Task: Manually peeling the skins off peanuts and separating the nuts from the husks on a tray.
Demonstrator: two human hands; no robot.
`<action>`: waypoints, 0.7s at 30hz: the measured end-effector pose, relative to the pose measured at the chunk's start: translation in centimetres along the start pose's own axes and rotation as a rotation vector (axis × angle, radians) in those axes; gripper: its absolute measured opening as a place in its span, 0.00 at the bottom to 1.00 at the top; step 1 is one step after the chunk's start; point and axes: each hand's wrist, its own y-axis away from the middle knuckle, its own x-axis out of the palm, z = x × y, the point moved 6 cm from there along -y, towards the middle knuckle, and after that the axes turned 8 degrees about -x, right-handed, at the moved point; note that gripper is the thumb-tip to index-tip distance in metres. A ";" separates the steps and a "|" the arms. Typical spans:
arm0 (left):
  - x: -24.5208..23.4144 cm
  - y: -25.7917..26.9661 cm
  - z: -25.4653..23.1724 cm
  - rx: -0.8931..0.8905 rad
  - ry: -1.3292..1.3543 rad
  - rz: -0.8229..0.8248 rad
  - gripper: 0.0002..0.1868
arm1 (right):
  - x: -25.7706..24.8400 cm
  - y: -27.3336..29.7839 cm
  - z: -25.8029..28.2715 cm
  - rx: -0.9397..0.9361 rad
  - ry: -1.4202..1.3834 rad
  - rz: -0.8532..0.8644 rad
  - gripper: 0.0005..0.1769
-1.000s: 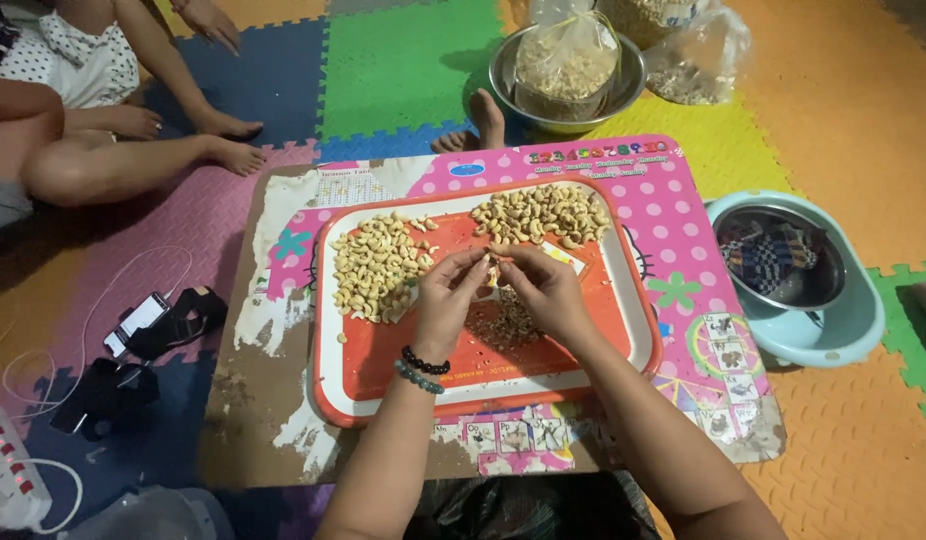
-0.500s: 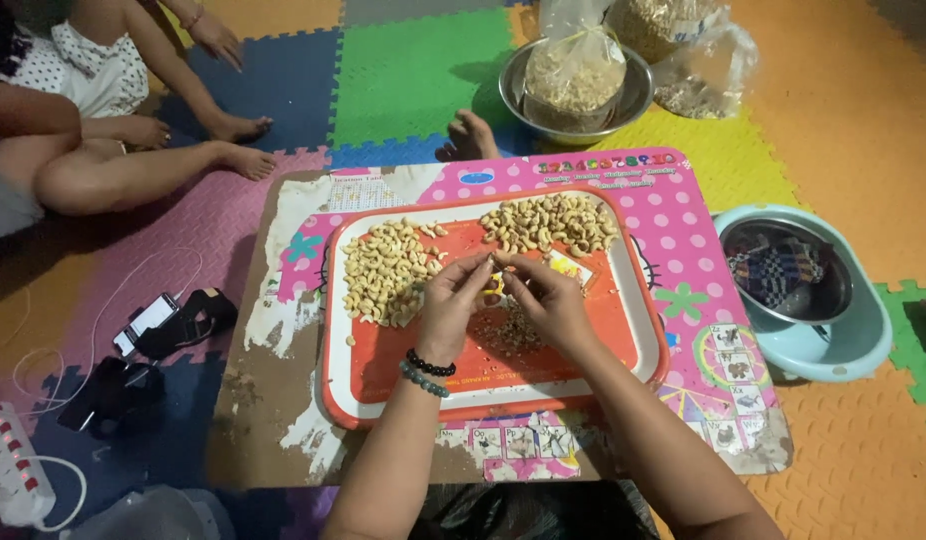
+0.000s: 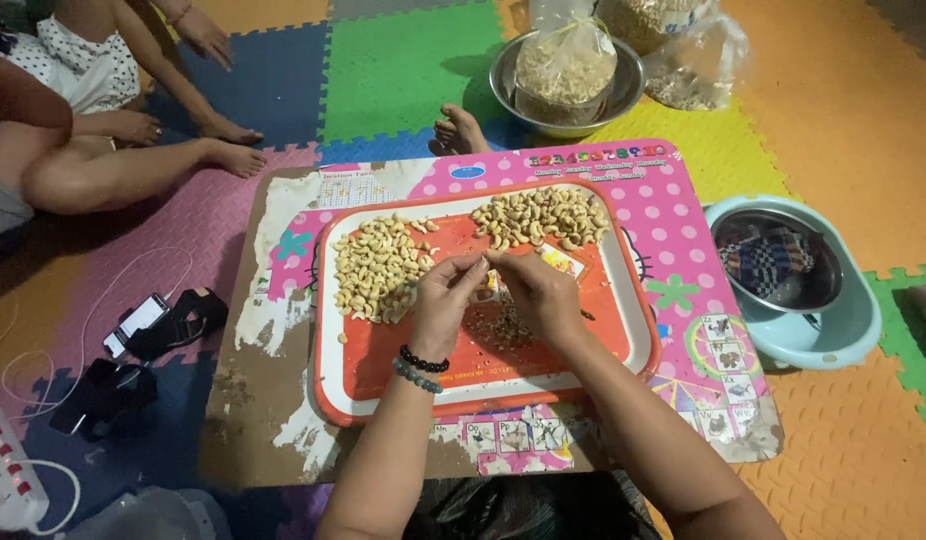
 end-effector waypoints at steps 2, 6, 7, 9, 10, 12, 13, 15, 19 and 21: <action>0.0 0.2 0.0 0.003 -0.008 0.006 0.15 | -0.3 0.0 0.0 -0.002 0.003 -0.006 0.12; 0.0 -0.3 0.0 0.006 -0.019 0.011 0.15 | -1.1 -0.3 -0.6 -0.002 0.013 -0.006 0.11; -0.2 -0.2 0.2 -0.002 -0.019 0.009 0.15 | -1.1 -0.2 -0.8 0.006 0.013 -0.004 0.11; -0.6 -0.2 0.6 -0.007 -0.024 0.002 0.15 | -1.0 0.1 -1.2 0.014 0.016 0.005 0.11; -0.7 0.1 0.8 -0.013 -0.024 0.000 0.15 | -0.8 0.5 -1.3 0.020 0.016 0.007 0.11; -0.5 0.1 0.6 0.005 -0.074 -0.008 0.16 | -0.5 0.5 -1.3 -0.028 0.049 0.009 0.12; -0.4 0.1 0.5 0.007 -0.074 -0.005 0.16 | -0.5 0.5 -1.3 -0.030 0.050 0.007 0.12; -0.2 0.3 0.4 0.012 -0.052 -0.005 0.15 | -0.4 0.7 -1.7 -0.002 0.052 0.036 0.13; -0.2 0.3 0.4 0.019 -0.041 0.003 0.16 | -0.6 0.5 -1.6 0.016 0.038 0.035 0.12; -0.2 0.4 0.4 0.029 -0.051 -0.002 0.16 | -0.5 0.6 -2.0 0.022 0.024 0.055 0.13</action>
